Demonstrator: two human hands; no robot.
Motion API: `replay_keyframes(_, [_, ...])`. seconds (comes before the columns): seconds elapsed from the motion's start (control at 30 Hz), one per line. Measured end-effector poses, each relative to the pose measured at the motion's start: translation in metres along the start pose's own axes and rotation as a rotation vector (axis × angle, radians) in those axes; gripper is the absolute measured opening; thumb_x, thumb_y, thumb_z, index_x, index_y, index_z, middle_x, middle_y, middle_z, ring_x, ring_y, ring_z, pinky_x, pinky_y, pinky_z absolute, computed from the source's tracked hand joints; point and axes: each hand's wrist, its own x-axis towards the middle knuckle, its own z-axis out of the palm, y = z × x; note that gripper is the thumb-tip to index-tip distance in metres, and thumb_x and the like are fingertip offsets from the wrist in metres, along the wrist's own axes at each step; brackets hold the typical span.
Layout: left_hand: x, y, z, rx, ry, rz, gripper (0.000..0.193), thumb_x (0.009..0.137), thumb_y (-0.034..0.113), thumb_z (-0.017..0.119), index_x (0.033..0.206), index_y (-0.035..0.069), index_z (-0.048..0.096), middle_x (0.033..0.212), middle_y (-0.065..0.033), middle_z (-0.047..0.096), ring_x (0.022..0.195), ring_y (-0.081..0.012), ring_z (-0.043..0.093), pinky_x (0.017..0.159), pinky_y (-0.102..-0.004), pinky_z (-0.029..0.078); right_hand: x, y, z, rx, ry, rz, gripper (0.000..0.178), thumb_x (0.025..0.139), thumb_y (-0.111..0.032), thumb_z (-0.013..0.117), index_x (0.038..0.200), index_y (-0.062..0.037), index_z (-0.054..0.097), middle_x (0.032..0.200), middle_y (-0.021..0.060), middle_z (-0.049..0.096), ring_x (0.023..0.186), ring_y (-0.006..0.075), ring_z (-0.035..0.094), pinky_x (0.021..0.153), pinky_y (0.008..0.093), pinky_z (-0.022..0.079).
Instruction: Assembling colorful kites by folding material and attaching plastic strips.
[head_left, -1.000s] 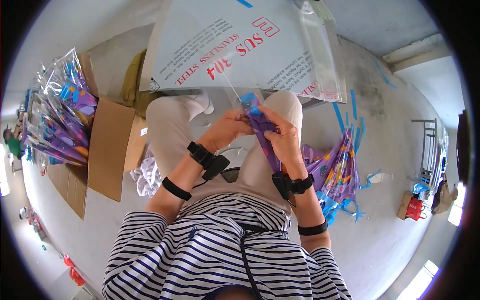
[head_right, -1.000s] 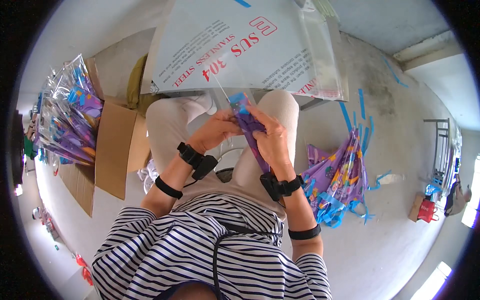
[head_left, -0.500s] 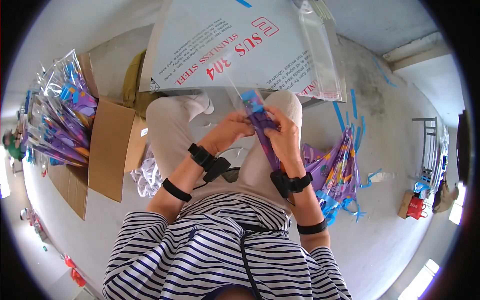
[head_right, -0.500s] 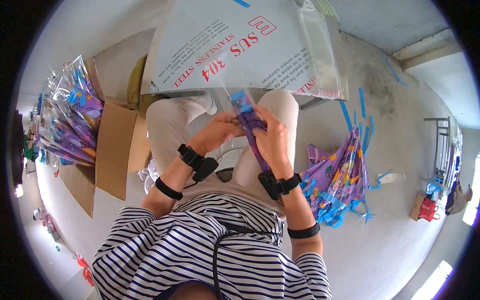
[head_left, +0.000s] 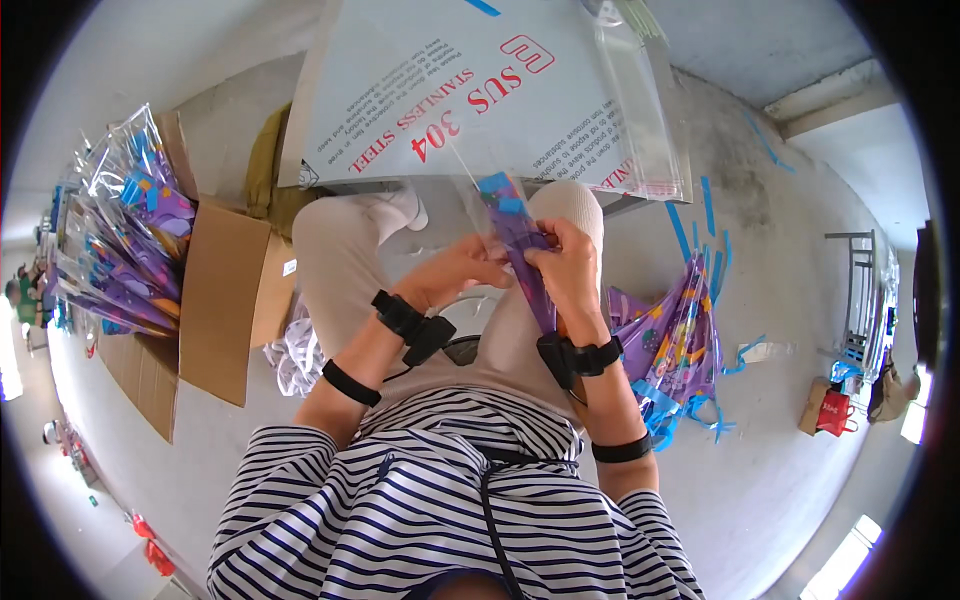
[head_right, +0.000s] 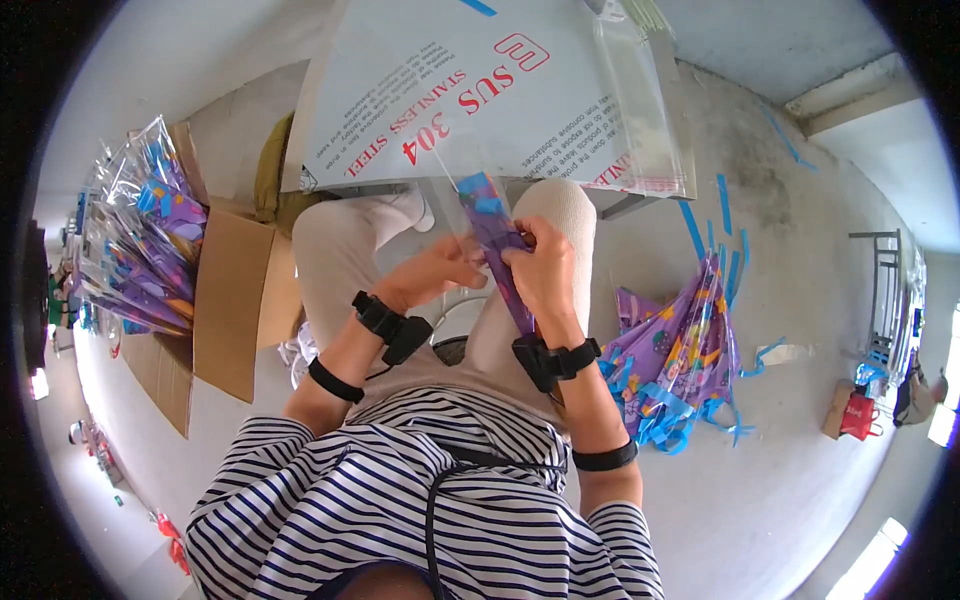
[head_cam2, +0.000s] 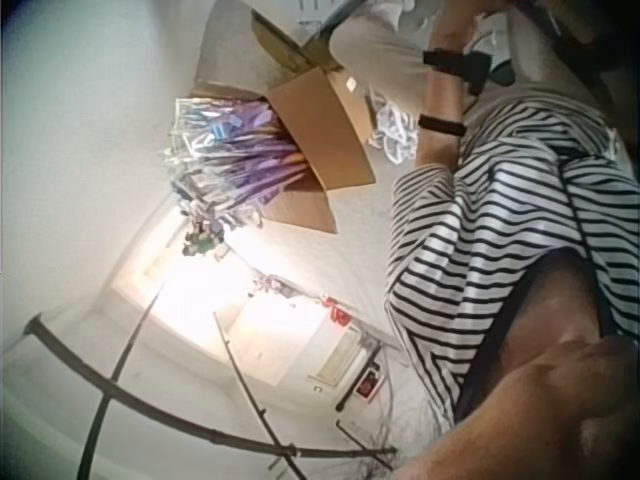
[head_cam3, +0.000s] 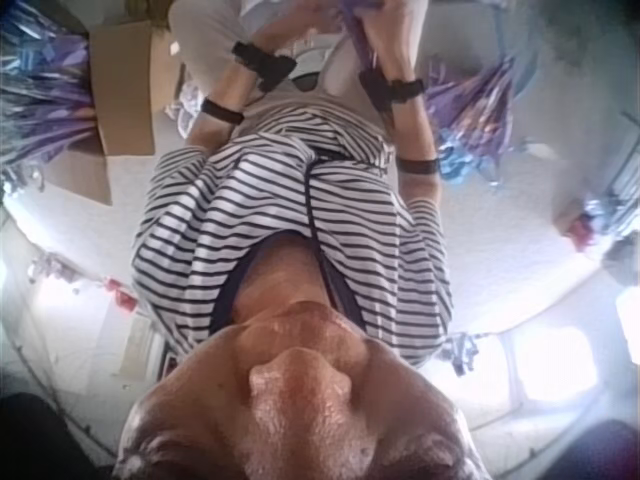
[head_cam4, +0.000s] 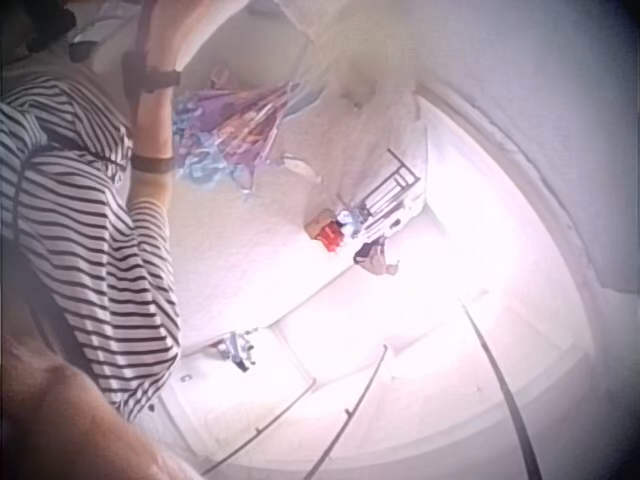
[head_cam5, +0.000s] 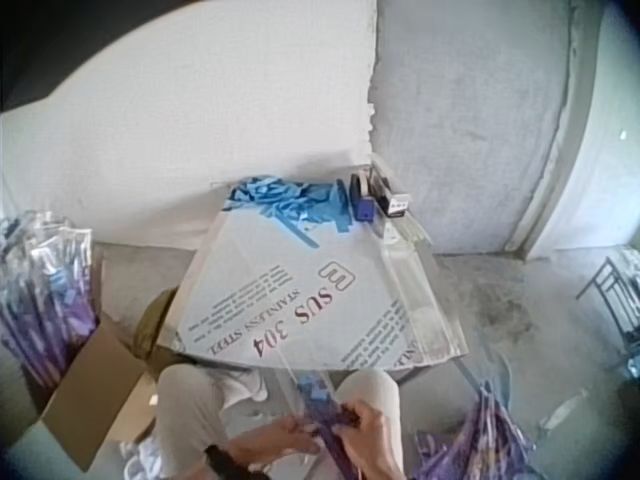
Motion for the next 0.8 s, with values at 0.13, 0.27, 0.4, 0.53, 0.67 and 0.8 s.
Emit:
replay_keyframes(0.13, [0.01, 0.01, -0.018, 0.086, 0.156, 0.09, 0.05, 0.086, -0.006, 0.064, 0.134, 0.003, 0.057, 0.121, -0.0057, 0.067, 0.11, -0.0168, 0.065, 0.099, -0.0341, 0.051, -0.002, 0.009, 0.004, 0.043, -0.015, -0.04, 0.037, 0.072, 0.004, 0.07, 0.109, 0.0035, 0.067, 0.089, 0.0195, 0.072, 0.082, 0.029, 0.072, 0.076, 0.0361, 0.055])
replay_keyframes(0.27, [0.024, 0.005, -0.015, -0.136, 0.383, 0.18, 0.041, 0.087, -0.002, 0.066, 0.127, 0.003, 0.059, 0.11, -0.0066, 0.069, 0.1, -0.0188, 0.068, 0.092, -0.035, 0.055, -0.01, -0.011, 0.006, -0.003, -0.021, -0.036, 0.036, 0.072, 0.004, 0.071, 0.107, 0.0027, 0.067, 0.09, 0.021, 0.072, 0.083, 0.0316, 0.072, 0.077, 0.0368, 0.055])
replay_keyframes(0.4, [0.03, 0.002, -0.015, -0.223, 0.451, 0.162, 0.039, 0.087, -0.002, 0.066, 0.125, 0.002, 0.06, 0.109, -0.0062, 0.069, 0.098, -0.0193, 0.069, 0.09, -0.0348, 0.056, -0.012, -0.008, 0.006, -0.059, -0.037, -0.049, 0.035, 0.074, 0.009, 0.07, 0.108, 0.0031, 0.067, 0.088, 0.0109, 0.071, 0.079, 0.0162, 0.066, 0.073, 0.0284, 0.054])
replay_keyframes(0.53, [0.032, 0.001, -0.01, -0.364, 0.48, 0.153, 0.027, 0.092, 0.0, 0.064, 0.119, 0.003, 0.061, 0.106, -0.0074, 0.069, 0.096, -0.0211, 0.069, 0.092, -0.0391, 0.059, -0.011, 0.004, 0.008, 0.03, -0.047, -0.033, 0.035, 0.073, 0.008, 0.071, 0.108, 0.0032, 0.067, 0.088, 0.0103, 0.071, 0.079, 0.0169, 0.066, 0.072, 0.0298, 0.054])
replay_keyframes(0.67, [0.031, -0.001, -0.012, -0.41, 0.454, 0.148, 0.024, 0.096, 0.008, 0.065, 0.12, 0.004, 0.061, 0.108, -0.0088, 0.07, 0.099, -0.0223, 0.069, 0.094, -0.039, 0.058, -0.01, 0.0, 0.007, 0.041, -0.066, -0.023, 0.035, 0.072, 0.006, 0.072, 0.107, 0.003, 0.067, 0.088, 0.0104, 0.071, 0.08, 0.017, 0.067, 0.073, 0.0299, 0.054])
replay_keyframes(0.8, [0.032, -0.012, 0.001, -0.475, 0.352, 0.154, 0.024, 0.098, 0.01, 0.064, 0.121, 0.004, 0.061, 0.114, -0.0108, 0.07, 0.103, -0.0231, 0.069, 0.095, -0.0385, 0.057, -0.006, -0.005, 0.01, -0.089, 0.045, 0.003, 0.04, 0.069, 0.001, 0.076, 0.108, 0.0029, 0.066, 0.09, 0.0163, 0.071, 0.084, 0.0268, 0.07, 0.077, 0.0348, 0.055])
